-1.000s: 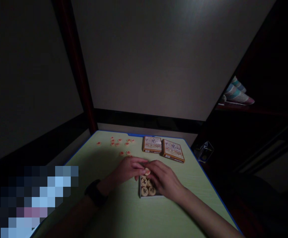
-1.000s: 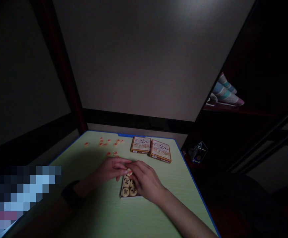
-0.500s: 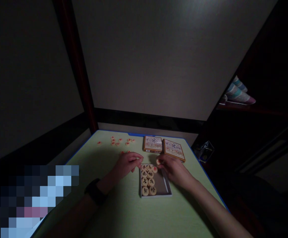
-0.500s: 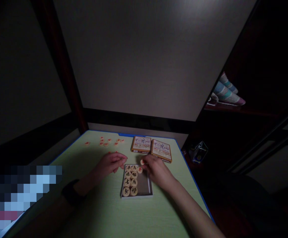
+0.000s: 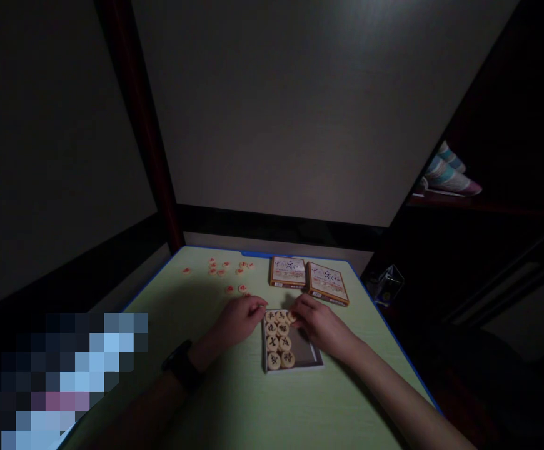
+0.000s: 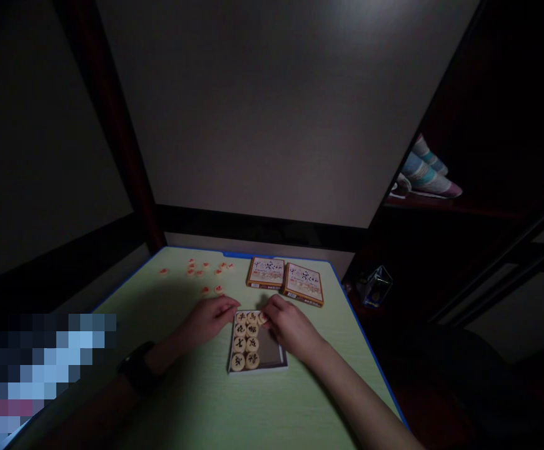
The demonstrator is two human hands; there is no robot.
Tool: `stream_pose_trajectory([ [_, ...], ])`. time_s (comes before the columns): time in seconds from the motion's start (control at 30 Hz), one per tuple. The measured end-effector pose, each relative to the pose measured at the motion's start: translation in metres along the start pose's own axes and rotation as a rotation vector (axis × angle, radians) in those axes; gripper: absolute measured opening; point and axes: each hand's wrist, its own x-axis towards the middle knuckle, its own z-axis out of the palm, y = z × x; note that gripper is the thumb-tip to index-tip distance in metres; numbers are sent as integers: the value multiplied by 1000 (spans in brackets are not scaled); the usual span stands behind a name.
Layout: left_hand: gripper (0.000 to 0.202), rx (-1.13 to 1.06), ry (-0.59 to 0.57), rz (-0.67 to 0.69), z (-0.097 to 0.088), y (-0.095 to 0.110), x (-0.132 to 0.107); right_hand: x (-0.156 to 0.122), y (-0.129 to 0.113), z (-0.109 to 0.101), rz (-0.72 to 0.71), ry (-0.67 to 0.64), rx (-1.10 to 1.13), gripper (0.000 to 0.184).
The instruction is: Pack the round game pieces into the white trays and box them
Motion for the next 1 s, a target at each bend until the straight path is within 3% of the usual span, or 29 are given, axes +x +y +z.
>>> stream_pose_trajectory([
  [0.33,23,-69,5,21,-1,-1,1,0,1,5,-38,69,41,19],
  [0.7,23,-65,17,30,2,-6,3,0,0,1,-36,57,69,21],
  [0.87,25,-61,119,-34,-9,-5,8,-1,1,3,-39,45,62,20],
  [1.0,29,-85,341,-155,-33,-8,13,-1,2,4,-31,45,61,20],
])
